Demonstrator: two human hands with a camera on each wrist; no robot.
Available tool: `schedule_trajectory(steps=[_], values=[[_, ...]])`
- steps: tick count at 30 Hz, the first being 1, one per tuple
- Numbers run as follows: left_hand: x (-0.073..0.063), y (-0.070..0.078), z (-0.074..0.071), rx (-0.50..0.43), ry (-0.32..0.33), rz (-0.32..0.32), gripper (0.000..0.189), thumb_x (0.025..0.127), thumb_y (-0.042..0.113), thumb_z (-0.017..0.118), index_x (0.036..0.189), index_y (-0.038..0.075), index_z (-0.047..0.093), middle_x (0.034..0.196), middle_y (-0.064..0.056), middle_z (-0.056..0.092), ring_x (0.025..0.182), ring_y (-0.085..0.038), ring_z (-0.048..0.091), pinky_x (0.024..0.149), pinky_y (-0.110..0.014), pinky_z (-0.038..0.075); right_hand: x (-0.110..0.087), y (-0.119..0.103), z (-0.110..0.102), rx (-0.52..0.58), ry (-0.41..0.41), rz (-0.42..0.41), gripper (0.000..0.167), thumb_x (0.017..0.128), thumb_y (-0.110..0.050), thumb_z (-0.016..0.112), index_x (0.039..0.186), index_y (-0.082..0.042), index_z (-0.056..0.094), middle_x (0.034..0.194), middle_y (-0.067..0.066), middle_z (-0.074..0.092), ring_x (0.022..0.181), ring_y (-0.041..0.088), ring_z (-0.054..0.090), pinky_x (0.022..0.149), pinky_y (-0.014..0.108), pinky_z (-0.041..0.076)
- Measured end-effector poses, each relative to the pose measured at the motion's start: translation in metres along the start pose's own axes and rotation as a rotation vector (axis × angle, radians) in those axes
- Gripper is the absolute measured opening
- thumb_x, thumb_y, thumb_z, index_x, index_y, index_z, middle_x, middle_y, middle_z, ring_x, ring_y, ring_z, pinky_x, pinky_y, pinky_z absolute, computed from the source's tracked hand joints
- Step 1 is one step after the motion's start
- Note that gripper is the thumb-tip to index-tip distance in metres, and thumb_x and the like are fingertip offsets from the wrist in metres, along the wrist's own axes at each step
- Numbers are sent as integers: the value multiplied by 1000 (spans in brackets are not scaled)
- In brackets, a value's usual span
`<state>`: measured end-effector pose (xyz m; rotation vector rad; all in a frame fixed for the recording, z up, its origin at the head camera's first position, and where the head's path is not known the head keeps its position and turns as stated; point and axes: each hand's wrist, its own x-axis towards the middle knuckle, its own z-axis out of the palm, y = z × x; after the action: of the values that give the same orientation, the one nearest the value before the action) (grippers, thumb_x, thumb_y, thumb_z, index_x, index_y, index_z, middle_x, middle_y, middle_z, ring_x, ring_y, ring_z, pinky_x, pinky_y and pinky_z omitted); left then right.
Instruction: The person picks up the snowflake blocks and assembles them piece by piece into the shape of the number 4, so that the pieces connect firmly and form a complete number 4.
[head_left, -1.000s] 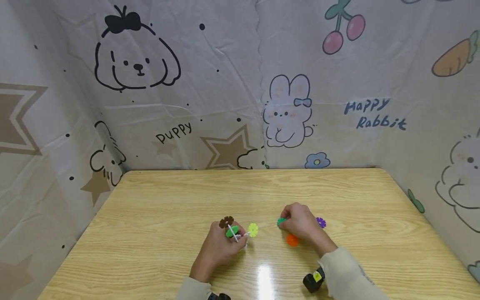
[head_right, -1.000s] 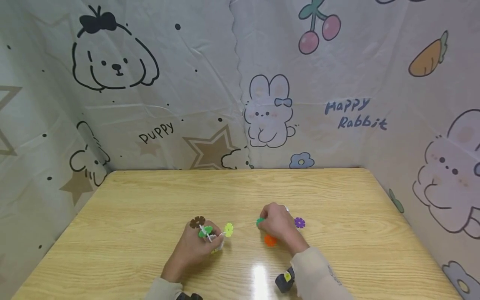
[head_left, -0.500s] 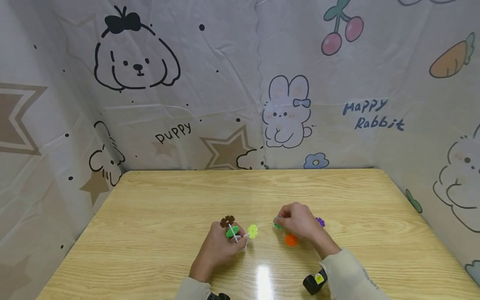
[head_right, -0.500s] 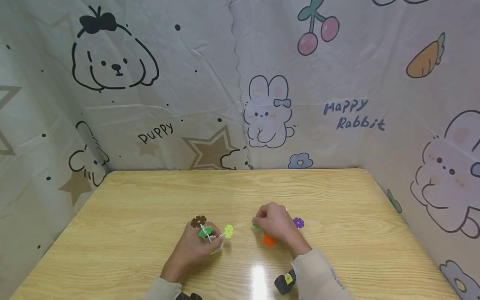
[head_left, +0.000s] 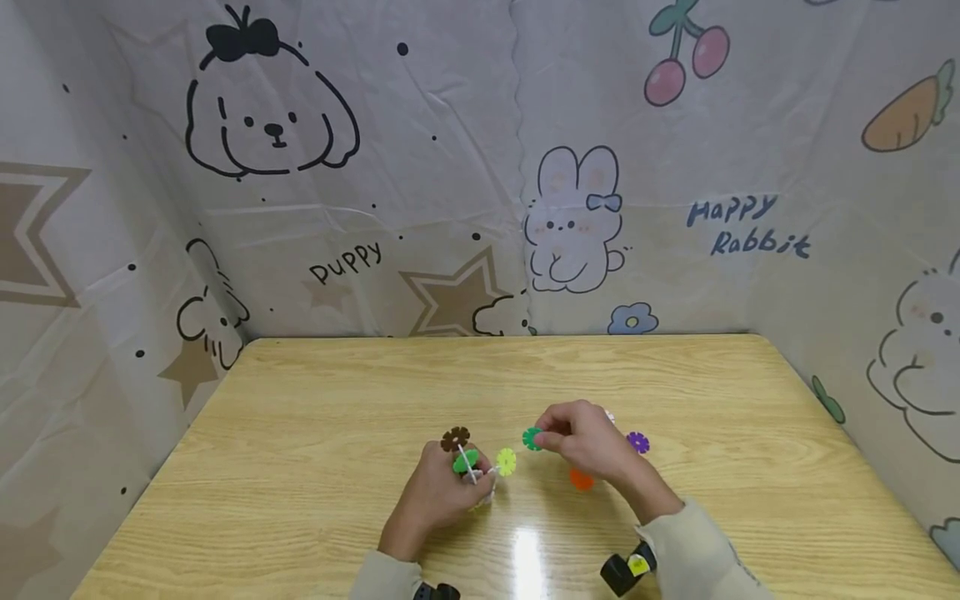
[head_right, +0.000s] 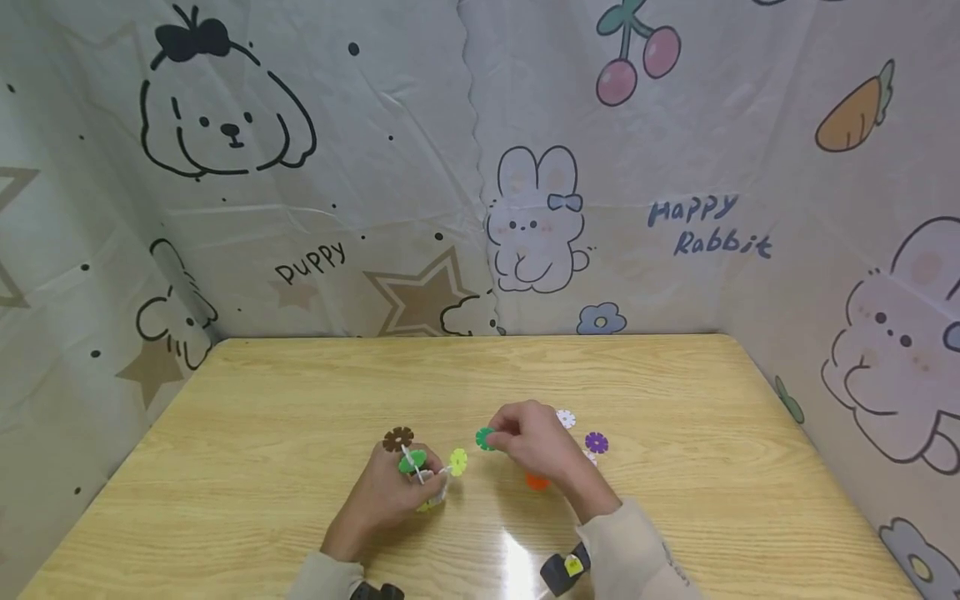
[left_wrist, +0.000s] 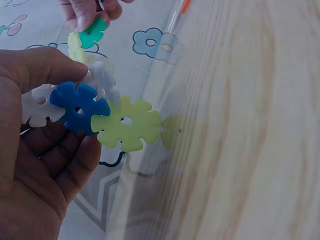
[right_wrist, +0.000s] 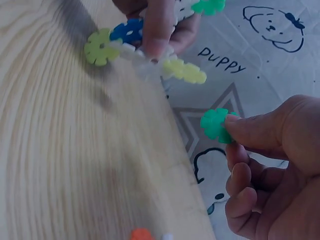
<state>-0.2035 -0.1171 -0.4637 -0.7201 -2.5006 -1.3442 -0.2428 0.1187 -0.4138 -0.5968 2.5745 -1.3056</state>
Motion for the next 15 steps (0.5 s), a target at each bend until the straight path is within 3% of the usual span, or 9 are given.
schedule_trajectory(steps=[9, 15], values=[[0, 2, -1, 2, -10, -12, 14, 79, 1, 74, 71, 12, 70, 73, -1, 69, 64, -4, 59, 59, -25, 50, -3, -13, 0, -13, -27, -96, 10, 94, -8, 69, 85, -11, 70, 77, 3, 63, 68, 15, 51, 58, 26, 42], [0, 2, -2, 24, -11, 6, 15, 80, 2, 73, 71, 14, 70, 73, 4, 69, 64, -3, 59, 59, -25, 50, -2, -15, 2, -33, -54, -130, 12, 93, -4, 68, 84, -11, 70, 75, -3, 61, 67, 15, 51, 57, 26, 42]])
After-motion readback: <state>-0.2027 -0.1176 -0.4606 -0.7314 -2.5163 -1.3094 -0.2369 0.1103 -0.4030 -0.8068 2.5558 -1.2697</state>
